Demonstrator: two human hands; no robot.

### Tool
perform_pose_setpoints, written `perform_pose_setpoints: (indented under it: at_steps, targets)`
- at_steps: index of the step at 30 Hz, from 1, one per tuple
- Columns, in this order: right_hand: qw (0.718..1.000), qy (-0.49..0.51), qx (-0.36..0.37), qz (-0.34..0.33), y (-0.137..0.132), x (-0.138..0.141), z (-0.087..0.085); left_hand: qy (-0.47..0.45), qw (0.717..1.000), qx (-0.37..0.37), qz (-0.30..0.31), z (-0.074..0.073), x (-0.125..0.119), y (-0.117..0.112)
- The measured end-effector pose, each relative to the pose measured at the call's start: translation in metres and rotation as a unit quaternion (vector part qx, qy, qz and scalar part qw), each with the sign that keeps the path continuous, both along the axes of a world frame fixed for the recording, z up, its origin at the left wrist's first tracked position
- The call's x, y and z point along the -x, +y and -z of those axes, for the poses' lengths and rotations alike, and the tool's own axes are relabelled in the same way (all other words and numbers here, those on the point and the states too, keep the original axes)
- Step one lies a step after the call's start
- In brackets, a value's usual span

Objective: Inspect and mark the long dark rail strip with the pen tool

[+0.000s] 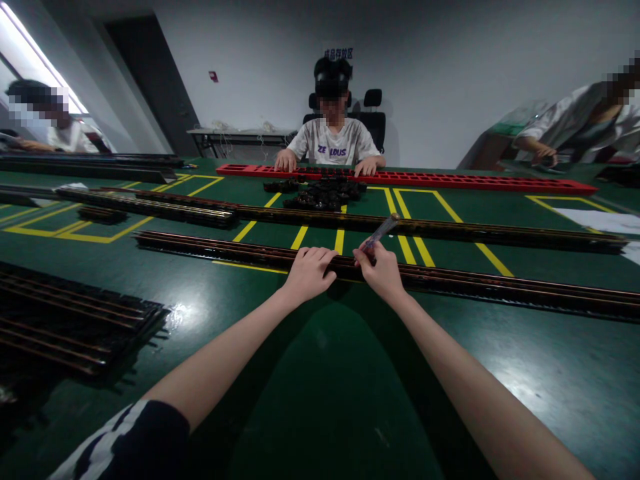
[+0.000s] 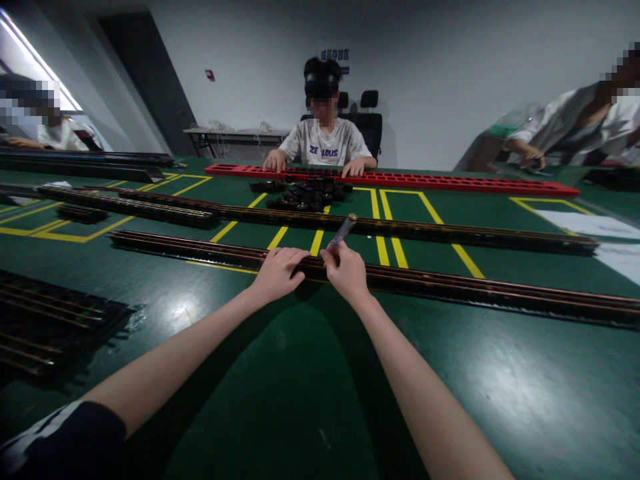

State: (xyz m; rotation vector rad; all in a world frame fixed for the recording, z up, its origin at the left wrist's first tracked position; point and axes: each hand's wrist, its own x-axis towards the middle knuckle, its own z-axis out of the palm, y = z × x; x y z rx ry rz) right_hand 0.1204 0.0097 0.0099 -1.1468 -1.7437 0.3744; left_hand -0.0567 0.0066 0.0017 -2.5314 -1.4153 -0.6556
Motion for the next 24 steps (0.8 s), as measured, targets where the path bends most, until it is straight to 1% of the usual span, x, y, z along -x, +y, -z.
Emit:
perform_pose_setpoints:
  at_steps: [12, 24]
  targets:
    - [1.0, -0.002, 0.004, -0.005, -0.0009, -0.0002, -0.0009, 0.005, 1.0, 0.014, 0.001, -0.0039, 0.0004, -0.0011]
    - [1.0, -0.008, 0.015, 0.005, -0.0014, 0.0006, -0.0027, -0.007, 1.0, -0.005, -0.005, -0.0011, -0.0007, 0.0007]
